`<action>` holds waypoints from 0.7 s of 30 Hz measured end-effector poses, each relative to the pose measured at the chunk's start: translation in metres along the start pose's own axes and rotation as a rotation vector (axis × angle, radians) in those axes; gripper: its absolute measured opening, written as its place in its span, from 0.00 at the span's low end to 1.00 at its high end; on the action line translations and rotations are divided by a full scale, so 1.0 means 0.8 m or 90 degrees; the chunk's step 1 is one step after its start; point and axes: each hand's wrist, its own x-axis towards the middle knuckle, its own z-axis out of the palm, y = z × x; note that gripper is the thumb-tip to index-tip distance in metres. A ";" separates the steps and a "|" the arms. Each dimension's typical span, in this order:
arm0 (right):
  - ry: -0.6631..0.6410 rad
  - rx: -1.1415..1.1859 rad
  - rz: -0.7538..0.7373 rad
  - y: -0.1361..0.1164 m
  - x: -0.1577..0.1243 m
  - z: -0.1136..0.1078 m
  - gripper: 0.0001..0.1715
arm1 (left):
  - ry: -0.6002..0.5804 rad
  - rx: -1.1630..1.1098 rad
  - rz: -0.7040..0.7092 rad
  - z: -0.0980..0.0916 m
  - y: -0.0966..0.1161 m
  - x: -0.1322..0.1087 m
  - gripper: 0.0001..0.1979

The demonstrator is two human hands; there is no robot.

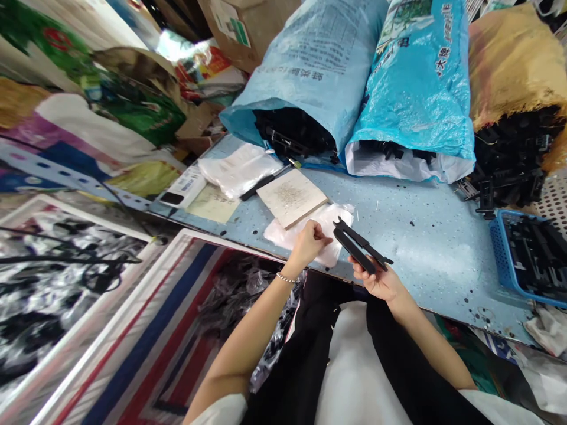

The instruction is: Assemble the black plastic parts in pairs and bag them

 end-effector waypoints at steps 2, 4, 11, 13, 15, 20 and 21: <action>0.010 0.028 0.019 -0.001 0.001 -0.006 0.19 | -0.014 0.025 0.008 0.001 0.001 0.000 0.18; 0.037 0.035 0.021 -0.001 0.004 -0.014 0.19 | -0.033 0.024 0.004 -0.005 0.003 0.000 0.16; 0.172 -0.055 -0.089 0.004 0.009 -0.036 0.11 | -0.045 0.377 0.301 -0.050 0.022 -0.015 0.12; 0.159 -0.044 -0.084 0.006 0.002 -0.030 0.12 | -0.073 0.467 0.327 -0.050 0.024 -0.018 0.16; 0.113 -0.018 -0.050 0.008 -0.007 -0.019 0.17 | -0.084 0.439 0.330 -0.045 0.024 -0.018 0.19; 0.007 0.044 -0.014 0.016 -0.011 0.004 0.22 | -0.084 0.203 0.154 -0.040 0.020 -0.016 0.10; 0.001 0.045 -0.023 0.017 -0.010 0.005 0.21 | -0.092 0.171 0.117 -0.042 0.020 -0.016 0.07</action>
